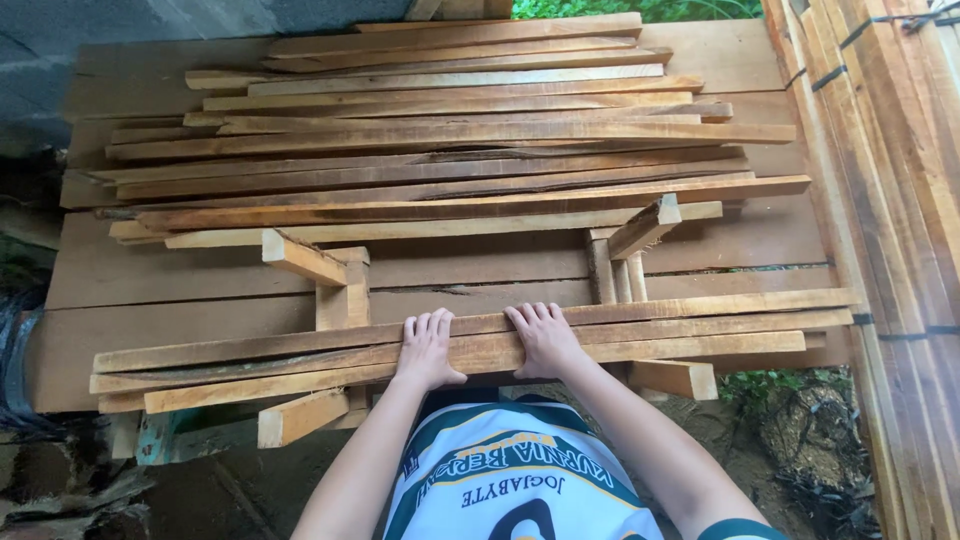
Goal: Sorting and aligning thin wooden strips on a rack for bundling.
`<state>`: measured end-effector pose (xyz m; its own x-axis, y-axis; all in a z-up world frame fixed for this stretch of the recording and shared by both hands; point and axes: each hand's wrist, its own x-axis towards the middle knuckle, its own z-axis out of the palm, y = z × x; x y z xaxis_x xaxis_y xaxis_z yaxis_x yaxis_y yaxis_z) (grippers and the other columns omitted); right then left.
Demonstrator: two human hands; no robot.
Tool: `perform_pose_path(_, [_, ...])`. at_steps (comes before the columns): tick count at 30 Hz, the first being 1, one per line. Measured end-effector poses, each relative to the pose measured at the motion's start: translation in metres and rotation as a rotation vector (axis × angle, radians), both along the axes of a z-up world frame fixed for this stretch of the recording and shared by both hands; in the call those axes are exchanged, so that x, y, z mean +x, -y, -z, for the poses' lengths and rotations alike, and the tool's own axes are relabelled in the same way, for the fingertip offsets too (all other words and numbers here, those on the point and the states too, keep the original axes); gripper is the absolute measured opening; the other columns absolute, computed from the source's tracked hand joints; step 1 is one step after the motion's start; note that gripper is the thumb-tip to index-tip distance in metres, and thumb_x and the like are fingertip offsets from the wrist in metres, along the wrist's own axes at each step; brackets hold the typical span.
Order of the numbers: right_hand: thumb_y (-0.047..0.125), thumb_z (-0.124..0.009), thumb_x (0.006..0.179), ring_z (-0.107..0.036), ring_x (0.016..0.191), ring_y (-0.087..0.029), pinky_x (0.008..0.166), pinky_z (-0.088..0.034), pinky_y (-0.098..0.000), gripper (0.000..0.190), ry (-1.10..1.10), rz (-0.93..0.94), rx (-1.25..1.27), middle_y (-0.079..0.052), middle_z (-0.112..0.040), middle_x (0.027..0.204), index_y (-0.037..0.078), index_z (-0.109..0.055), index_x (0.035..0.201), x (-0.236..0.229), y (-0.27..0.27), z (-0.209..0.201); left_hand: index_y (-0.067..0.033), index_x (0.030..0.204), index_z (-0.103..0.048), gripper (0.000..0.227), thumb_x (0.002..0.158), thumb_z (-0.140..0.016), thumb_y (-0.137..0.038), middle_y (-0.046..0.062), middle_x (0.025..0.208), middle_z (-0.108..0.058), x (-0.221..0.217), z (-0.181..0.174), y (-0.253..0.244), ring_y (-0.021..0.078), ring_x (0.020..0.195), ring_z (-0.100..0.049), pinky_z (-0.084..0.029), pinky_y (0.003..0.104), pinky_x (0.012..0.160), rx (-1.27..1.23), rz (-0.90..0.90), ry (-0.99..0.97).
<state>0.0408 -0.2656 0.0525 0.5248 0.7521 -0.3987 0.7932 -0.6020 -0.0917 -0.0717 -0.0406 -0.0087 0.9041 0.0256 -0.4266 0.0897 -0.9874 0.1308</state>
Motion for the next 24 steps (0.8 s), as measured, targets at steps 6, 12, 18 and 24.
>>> perform_pose_path(6, [0.066,-0.078,0.055,-0.052,0.125,-0.027,0.106,-0.038,-0.0450,0.115,-0.010,-0.011,-0.017,-0.008,-0.056,0.131,0.013,-0.041,0.150,0.003,-0.001,-0.004,-0.0124,0.144,-0.039,0.116,0.051,-0.092,-0.058,0.008,0.148,-0.043,0.000,-0.012,0.004,0.0275,0.135,-0.043,-0.029,0.048,0.117,0.012,-0.009,0.047])
perform_pose_path(12, [0.075,-0.075,0.060,-0.051,0.126,-0.028,0.111,-0.035,-0.0461,0.115,-0.149,0.064,0.026,-0.008,-0.056,0.133,0.014,-0.041,0.152,0.011,-0.003,-0.024,-0.0096,0.142,-0.043,0.122,0.048,-0.087,-0.074,0.010,0.146,-0.046,0.007,-0.046,0.000,0.0287,0.131,-0.048,-0.033,0.047,0.113,0.013,0.036,0.042])
perform_pose_path(18, [0.058,-0.067,0.086,-0.062,0.121,-0.029,0.106,-0.044,-0.0471,0.069,-0.326,0.363,0.194,-0.006,-0.064,0.131,0.018,-0.054,0.142,0.043,-0.015,0.028,-0.0211,0.114,-0.067,0.047,0.087,-0.068,-0.060,-0.002,0.114,-0.064,0.036,0.001,-0.028,0.0244,0.106,-0.065,-0.046,0.044,0.097,-0.224,-0.160,0.056])
perform_pose_path(24, [0.041,-0.081,0.083,-0.048,0.136,-0.031,0.110,-0.044,-0.0469,0.077,0.158,0.425,0.465,-0.011,-0.049,0.148,0.013,-0.049,0.146,0.115,-0.051,0.046,-0.0221,0.136,-0.059,0.055,0.087,-0.074,-0.045,0.000,0.137,-0.058,0.110,0.052,-0.076,0.0263,0.133,-0.052,-0.045,0.054,0.108,-0.134,-0.253,0.326])
